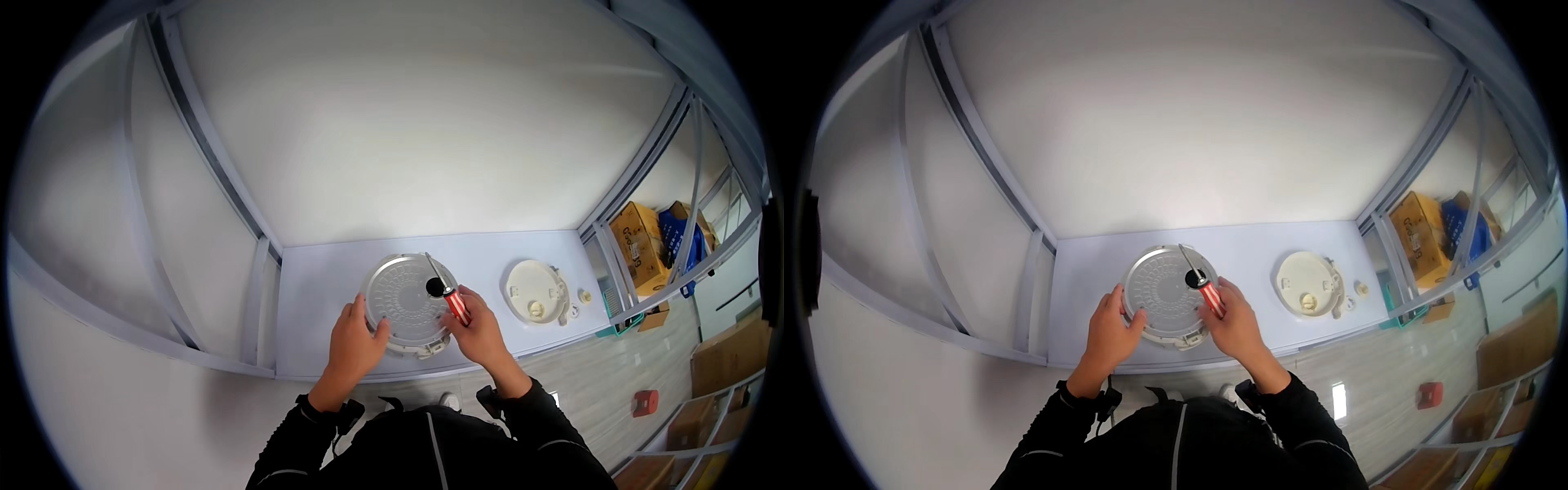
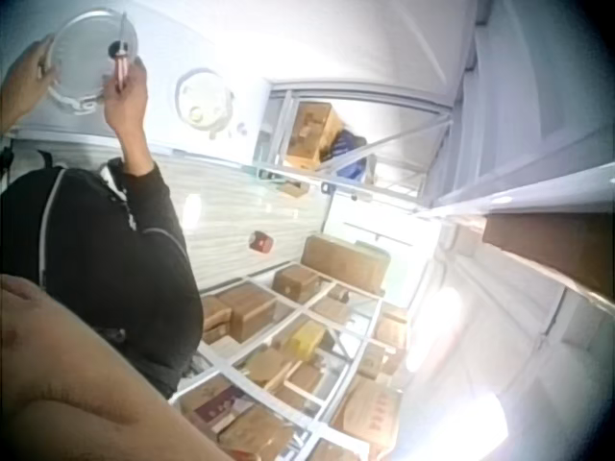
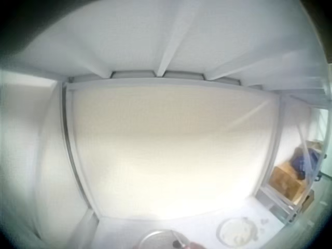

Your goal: The person uses a screwdriver to tighten screws on a white cylindrical appliance and its lid. They repeatedly remove and replace the lid while adjusting fasteners on the appliance body and lid, working on a white shelf in a storage area.

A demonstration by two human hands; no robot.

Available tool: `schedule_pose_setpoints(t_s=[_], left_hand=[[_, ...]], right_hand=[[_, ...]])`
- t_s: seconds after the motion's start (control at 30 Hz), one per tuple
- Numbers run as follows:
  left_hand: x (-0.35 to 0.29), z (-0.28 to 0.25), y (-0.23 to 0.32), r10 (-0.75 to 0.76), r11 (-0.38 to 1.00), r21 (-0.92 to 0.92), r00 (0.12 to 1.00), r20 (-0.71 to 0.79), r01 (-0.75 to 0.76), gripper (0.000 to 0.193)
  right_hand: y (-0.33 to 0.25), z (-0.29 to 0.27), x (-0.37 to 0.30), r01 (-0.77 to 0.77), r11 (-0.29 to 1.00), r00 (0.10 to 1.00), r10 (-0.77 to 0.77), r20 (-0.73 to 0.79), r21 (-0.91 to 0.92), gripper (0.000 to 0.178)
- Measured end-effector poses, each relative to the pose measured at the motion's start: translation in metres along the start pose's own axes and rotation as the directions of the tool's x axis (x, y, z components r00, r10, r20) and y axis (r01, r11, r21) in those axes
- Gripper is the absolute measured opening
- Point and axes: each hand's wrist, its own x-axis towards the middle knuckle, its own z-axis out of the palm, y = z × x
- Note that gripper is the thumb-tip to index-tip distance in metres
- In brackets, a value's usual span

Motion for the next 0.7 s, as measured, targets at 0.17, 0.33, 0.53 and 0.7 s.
schedule_pose_setpoints(t_s=[0.17, 0.33, 0.53, 0.7], left_hand=[[0.000, 0.002, -0.005, 0.008, 1.000, 0.012, 1.000, -0.027, -0.008, 0.074], [0.000, 0.004, -0.005, -0.015, 1.000, 0.023, 1.000, -0.013, 0.015, 0.074], [-0.001, 0.004, -0.006, 0.008, 1.000, 0.016, 1.000, -0.003, -0.008, 0.076], [-0.002, 0.007, -0.012, 0.023, 1.000, -0.018, 0.999, -0.025, -0.023, 0.078]], right_hand=[[0.005, 0.005, 0.001, -0.011, 1.000, 1.000, 0.011, -0.006, -0.022, 0.031], [0.005, 0.003, 0.002, 0.008, 0.999, 1.000, -0.007, 0.017, -0.042, 0.032], [0.009, 0.006, -0.001, 0.014, 0.996, 0.999, -0.011, 0.031, -0.084, 0.030], [0.009, 0.008, -0.004, 0.014, 0.995, 0.999, -0.011, 0.035, -0.098, 0.031]])
